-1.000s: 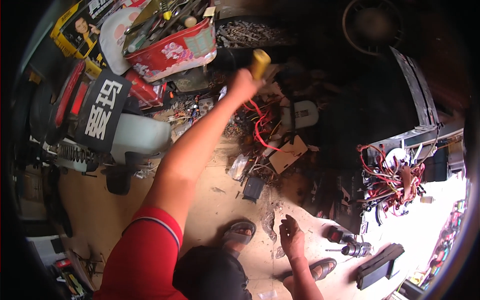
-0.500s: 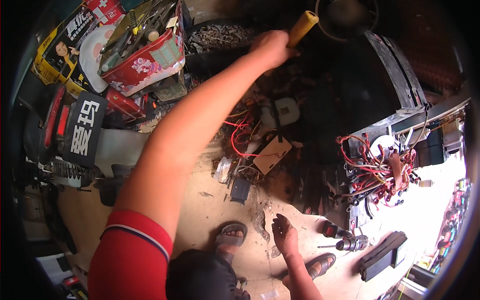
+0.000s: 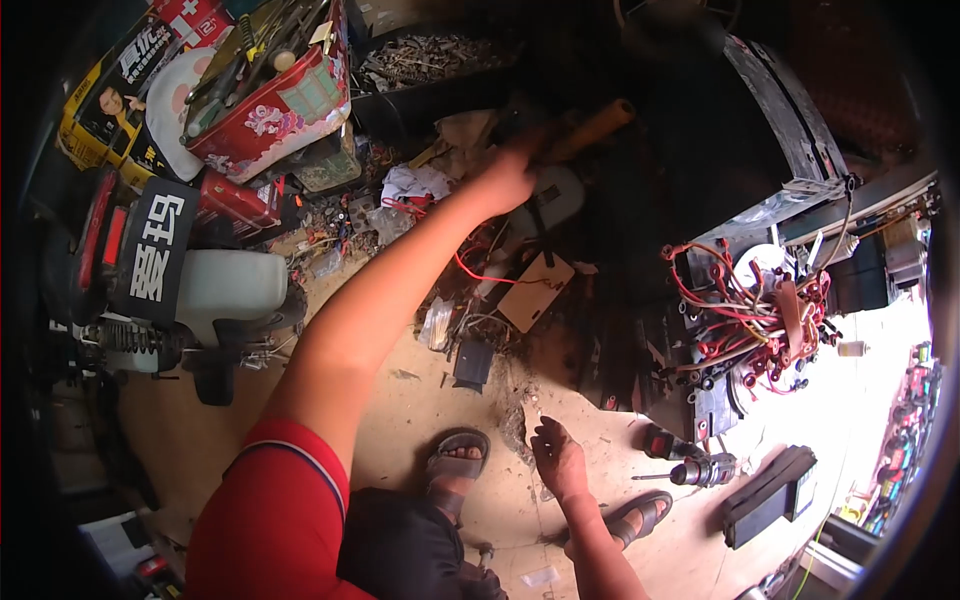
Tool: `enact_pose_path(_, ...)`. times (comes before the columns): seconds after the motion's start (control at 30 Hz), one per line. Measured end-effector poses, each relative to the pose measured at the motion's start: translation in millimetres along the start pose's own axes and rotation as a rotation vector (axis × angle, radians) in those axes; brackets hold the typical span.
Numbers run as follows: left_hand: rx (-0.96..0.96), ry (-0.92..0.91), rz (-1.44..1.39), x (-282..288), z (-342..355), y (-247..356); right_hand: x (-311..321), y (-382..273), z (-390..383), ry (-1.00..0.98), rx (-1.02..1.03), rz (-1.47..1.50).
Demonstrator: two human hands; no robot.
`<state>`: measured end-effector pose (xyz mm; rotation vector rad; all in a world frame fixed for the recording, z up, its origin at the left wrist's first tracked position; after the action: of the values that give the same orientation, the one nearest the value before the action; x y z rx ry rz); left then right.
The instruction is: The person handles a small electronic control box, removes internal components, and then sorts through a large bundle of red and black wires on the floor.
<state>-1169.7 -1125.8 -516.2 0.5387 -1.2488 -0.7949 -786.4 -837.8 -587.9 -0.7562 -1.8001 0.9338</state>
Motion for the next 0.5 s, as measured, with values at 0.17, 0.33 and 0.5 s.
enact_pose_path(0.17, 0.106, 0.240, 0.135, 61, -106, 50, -1, -18, 10, 0.037, -0.044, 0.072)
enact_pose_path(0.33, -0.042, 0.272, 0.313, 47, -188, 57, -13, -12, 10, 0.060, -0.016, 0.065)
enact_pose_path(0.5, -0.352, -0.005, 0.317, 6, -225, 79, -14, -22, 15, 0.124, 0.006, 0.067)
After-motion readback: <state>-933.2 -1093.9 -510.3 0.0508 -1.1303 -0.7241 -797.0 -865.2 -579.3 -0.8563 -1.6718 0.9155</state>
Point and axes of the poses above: each hand's wrist, its own z-axis towards the middle knuckle, its own x-axis out of the back of the hand, y = z × x, the point moved 1 cm from there along z, towards the middle knuckle, and after that the axes turned 12 degrees about x, right-handed, at the moved point
